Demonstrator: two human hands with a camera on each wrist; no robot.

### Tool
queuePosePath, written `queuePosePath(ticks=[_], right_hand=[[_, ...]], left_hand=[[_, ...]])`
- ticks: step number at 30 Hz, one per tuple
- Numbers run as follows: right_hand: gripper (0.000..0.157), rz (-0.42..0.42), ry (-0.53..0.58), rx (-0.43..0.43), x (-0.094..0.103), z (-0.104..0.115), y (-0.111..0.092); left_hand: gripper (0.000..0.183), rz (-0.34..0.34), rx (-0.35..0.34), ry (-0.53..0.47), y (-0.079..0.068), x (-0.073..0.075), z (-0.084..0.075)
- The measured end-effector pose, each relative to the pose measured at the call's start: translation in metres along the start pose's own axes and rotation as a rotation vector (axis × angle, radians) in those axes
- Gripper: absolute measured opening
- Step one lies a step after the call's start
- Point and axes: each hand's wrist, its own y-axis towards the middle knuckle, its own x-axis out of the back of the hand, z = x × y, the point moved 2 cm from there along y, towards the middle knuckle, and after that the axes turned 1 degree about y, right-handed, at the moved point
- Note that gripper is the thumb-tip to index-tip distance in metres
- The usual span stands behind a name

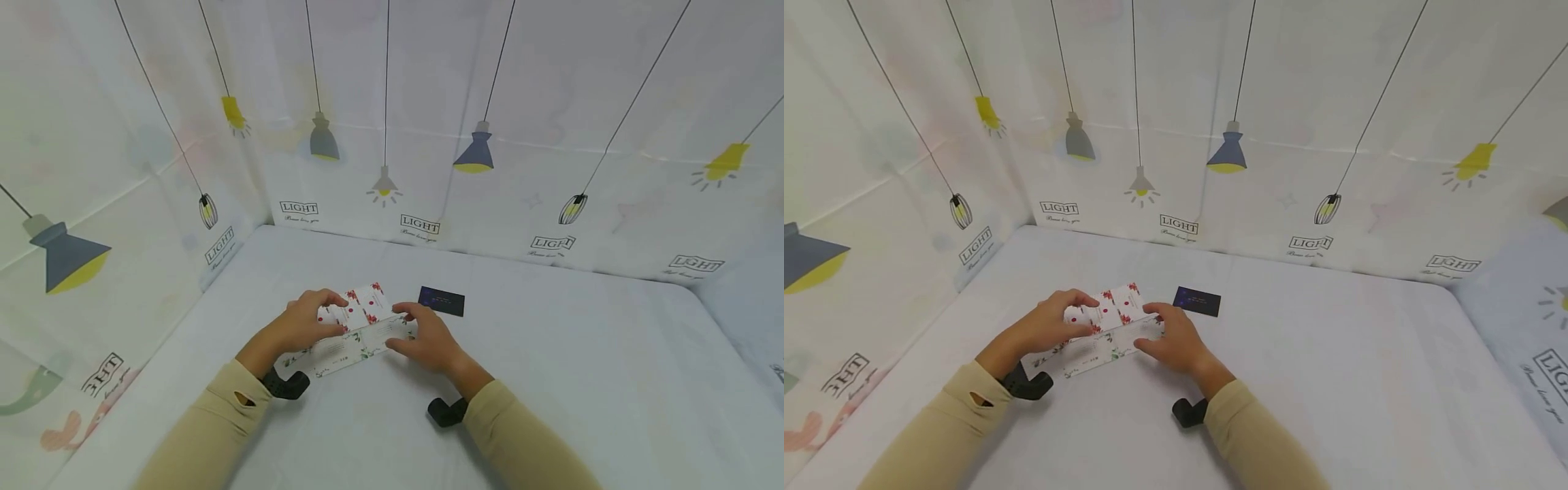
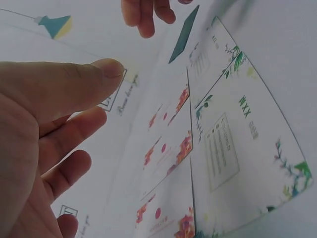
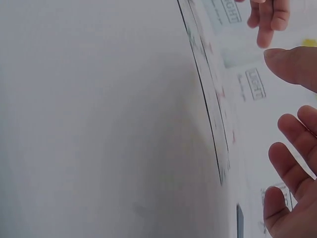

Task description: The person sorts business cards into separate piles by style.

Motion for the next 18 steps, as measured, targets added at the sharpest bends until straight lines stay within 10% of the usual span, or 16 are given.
queuePosePath(ticks=[18], right_hand=[[0.061,0.124,0.034,0.020,-0.052,0.038,0.000]], left_hand=[[0.047,-0.018,0.030,-0.095,-0.059,0.033,0.052]])
